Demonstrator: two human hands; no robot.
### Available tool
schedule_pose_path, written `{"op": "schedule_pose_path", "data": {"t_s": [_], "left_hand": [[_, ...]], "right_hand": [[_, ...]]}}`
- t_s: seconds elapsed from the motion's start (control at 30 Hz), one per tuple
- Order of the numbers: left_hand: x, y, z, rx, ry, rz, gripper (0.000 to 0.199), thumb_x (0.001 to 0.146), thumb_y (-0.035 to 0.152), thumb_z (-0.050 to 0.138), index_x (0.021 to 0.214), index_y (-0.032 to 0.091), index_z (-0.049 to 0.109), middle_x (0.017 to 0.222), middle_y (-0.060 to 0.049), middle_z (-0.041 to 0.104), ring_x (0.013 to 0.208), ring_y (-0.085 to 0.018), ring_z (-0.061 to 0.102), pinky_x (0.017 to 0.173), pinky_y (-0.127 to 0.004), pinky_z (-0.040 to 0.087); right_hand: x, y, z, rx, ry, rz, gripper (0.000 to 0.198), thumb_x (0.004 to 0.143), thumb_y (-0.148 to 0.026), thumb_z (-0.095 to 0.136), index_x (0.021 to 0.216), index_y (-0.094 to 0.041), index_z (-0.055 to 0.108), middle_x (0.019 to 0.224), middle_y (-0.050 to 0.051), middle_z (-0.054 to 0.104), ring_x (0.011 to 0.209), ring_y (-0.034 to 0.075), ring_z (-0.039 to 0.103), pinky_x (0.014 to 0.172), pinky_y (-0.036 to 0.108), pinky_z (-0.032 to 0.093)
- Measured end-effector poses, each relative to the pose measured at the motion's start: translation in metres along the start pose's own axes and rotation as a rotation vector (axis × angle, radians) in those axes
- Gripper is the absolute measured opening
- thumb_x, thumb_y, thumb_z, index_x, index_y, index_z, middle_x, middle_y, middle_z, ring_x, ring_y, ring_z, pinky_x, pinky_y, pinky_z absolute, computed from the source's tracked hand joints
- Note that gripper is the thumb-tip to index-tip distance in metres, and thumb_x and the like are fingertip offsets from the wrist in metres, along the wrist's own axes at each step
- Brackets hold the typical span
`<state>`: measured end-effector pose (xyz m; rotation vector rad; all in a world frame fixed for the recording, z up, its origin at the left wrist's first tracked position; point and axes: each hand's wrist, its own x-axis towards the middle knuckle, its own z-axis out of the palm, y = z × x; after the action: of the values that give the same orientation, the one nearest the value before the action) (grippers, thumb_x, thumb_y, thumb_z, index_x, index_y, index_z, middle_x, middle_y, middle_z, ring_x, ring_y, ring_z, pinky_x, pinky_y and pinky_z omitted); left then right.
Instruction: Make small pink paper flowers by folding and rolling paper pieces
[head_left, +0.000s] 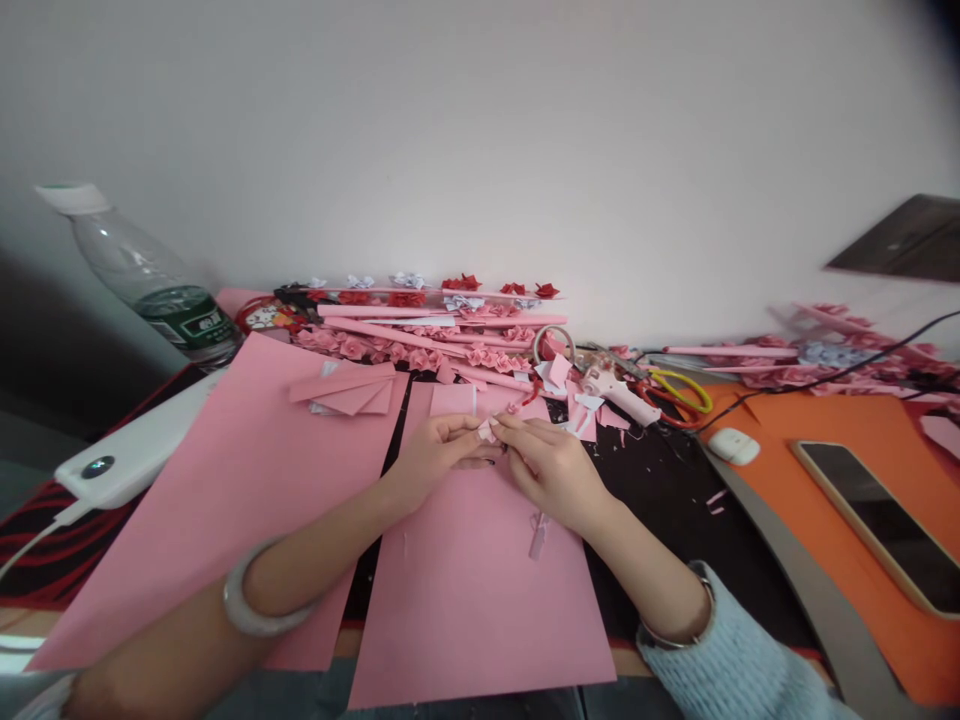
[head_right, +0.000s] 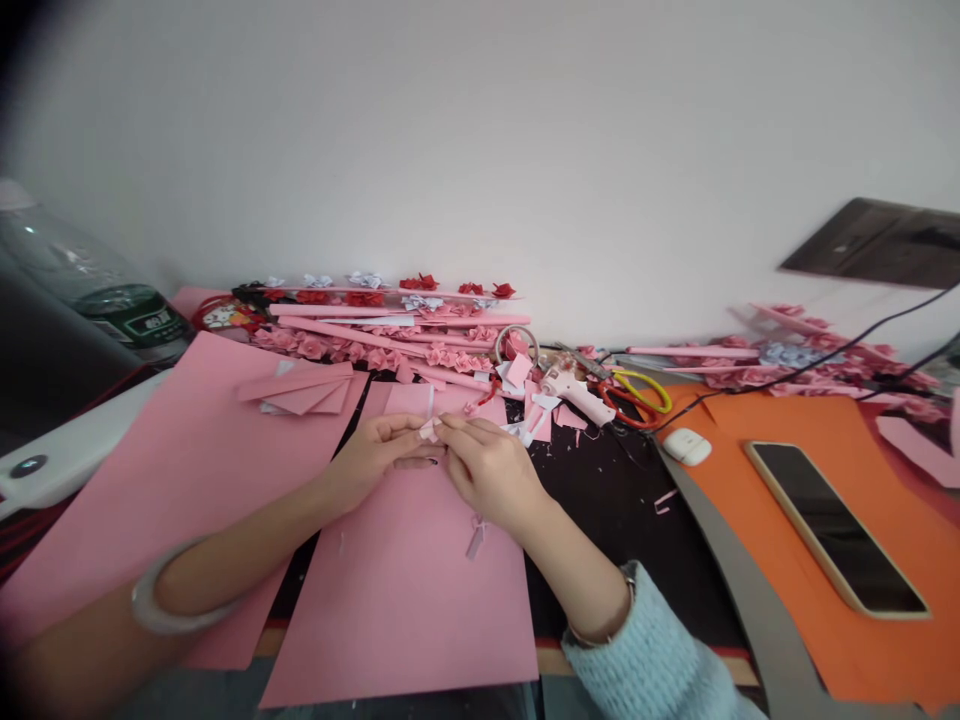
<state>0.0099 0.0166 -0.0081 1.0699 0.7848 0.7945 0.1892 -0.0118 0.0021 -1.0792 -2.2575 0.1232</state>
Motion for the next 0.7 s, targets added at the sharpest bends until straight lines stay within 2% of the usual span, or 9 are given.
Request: {"op": "schedule_pose_path", "data": {"t_s": [0.27, 0.4, 0.53, 0.63, 0.7], "left_hand": [[0.0008, 0.0018, 0.0007, 0.017, 0.032, -0.031, 0.028, 0.073, 0.03, 0.066, 0.096, 0.014, 0.063, 0.097, -0.009, 0.069, 0.09, -0.02, 0.065, 0.084, -0.035, 0.049], [0.0009, 0.0027, 0.0019, 0.056, 0.032, -0.035, 0.027, 0.072, 0.028, 0.066, 0.095, 0.013, 0.062, 0.095, -0.01, 0.07, 0.091, -0.021, 0.065, 0.082, -0.034, 0.049], [0.0014, 0.0001, 0.0025, 0.084, -0.009, -0.022, 0.032, 0.072, 0.028, 0.066, 0.098, 0.013, 0.056, 0.089, -0.01, 0.07, 0.084, -0.021, 0.067, 0.077, -0.034, 0.051], [0.001, -0.0028, 0.0031, 0.099, -0.061, 0.0, 0.035, 0.073, 0.025, 0.066, 0.103, 0.016, 0.049, 0.079, -0.006, 0.071, 0.077, -0.02, 0.068, 0.07, -0.031, 0.053], [0.0002, -0.0035, 0.0039, 0.119, -0.101, -0.003, 0.035, 0.074, 0.023, 0.065, 0.104, 0.018, 0.047, 0.075, -0.004, 0.071, 0.074, -0.018, 0.068, 0.068, -0.029, 0.053]], "right_hand": [[-0.0001, -0.0013, -0.0018, 0.079, -0.03, 0.041, 0.041, 0.077, -0.005, 0.041, 0.111, -0.018, 0.06, 0.119, 0.01, 0.059, 0.099, 0.021, 0.059, 0.085, 0.04, 0.048], [-0.0003, 0.0001, 0.0002, 0.17, 0.039, 0.077, 0.041, 0.074, -0.004, 0.041, 0.108, -0.018, 0.06, 0.111, 0.009, 0.063, 0.101, 0.02, 0.057, 0.088, 0.039, 0.046], [0.0009, 0.0015, -0.0011, 0.176, 0.141, 0.256, 0.024, 0.079, -0.01, 0.043, 0.096, -0.016, 0.058, 0.093, 0.008, 0.063, 0.082, 0.018, 0.058, 0.076, 0.032, 0.045], [0.0028, 0.0018, -0.0009, 0.195, 0.032, 0.325, 0.009, 0.083, -0.02, 0.046, 0.078, -0.017, 0.052, 0.07, 0.002, 0.056, 0.062, 0.014, 0.05, 0.059, 0.025, 0.04], [0.0037, 0.0013, 0.0007, 0.282, -0.085, 0.329, 0.018, 0.085, -0.023, 0.044, 0.068, -0.018, 0.046, 0.058, -0.003, 0.048, 0.053, 0.011, 0.044, 0.051, 0.022, 0.034]]}}
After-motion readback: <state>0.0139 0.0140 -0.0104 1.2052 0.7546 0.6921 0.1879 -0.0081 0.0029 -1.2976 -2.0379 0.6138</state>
